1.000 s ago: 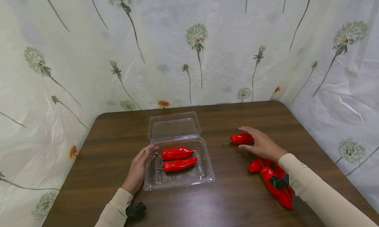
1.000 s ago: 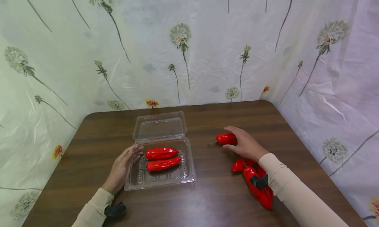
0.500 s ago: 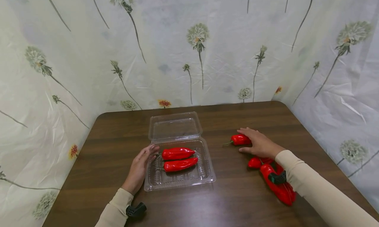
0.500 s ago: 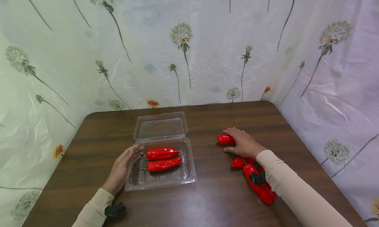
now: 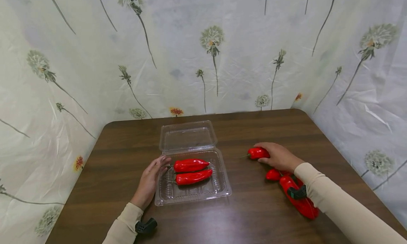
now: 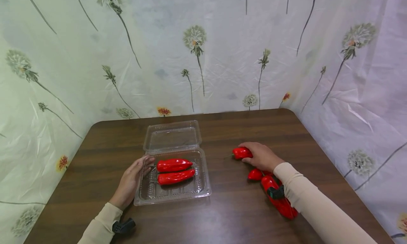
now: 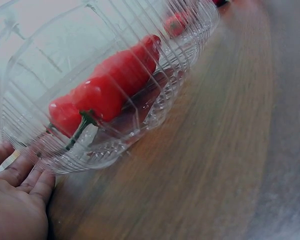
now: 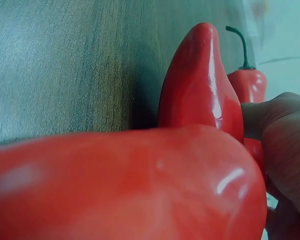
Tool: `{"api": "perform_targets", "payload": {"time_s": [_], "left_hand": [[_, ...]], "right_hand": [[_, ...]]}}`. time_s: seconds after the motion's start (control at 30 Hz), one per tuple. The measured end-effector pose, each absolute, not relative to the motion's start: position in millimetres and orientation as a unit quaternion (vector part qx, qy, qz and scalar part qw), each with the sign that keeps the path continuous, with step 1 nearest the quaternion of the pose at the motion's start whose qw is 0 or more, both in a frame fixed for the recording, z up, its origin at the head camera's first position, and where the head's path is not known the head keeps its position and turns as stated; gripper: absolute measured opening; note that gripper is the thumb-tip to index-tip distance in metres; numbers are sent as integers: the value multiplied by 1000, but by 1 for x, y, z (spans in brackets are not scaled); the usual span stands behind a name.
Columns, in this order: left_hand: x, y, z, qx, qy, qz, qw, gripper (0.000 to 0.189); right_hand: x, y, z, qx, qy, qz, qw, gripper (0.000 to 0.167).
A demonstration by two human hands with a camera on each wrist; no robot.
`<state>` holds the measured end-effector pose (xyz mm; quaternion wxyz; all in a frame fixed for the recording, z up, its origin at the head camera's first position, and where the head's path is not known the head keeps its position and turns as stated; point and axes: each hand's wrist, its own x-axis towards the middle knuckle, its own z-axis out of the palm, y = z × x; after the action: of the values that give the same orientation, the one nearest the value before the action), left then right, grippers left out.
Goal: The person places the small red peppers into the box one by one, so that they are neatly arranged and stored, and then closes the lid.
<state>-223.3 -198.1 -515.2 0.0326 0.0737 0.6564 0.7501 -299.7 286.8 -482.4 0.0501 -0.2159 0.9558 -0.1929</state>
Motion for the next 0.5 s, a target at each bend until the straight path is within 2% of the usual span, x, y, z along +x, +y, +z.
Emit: {"api": "perform_targets", "payload": {"time_s": [0.5], "left_hand": [[-222, -198, -514, 72, 660, 747, 34, 44]], "right_hand": [[-293, 278, -477, -224, 943, -243, 42, 54]]}}
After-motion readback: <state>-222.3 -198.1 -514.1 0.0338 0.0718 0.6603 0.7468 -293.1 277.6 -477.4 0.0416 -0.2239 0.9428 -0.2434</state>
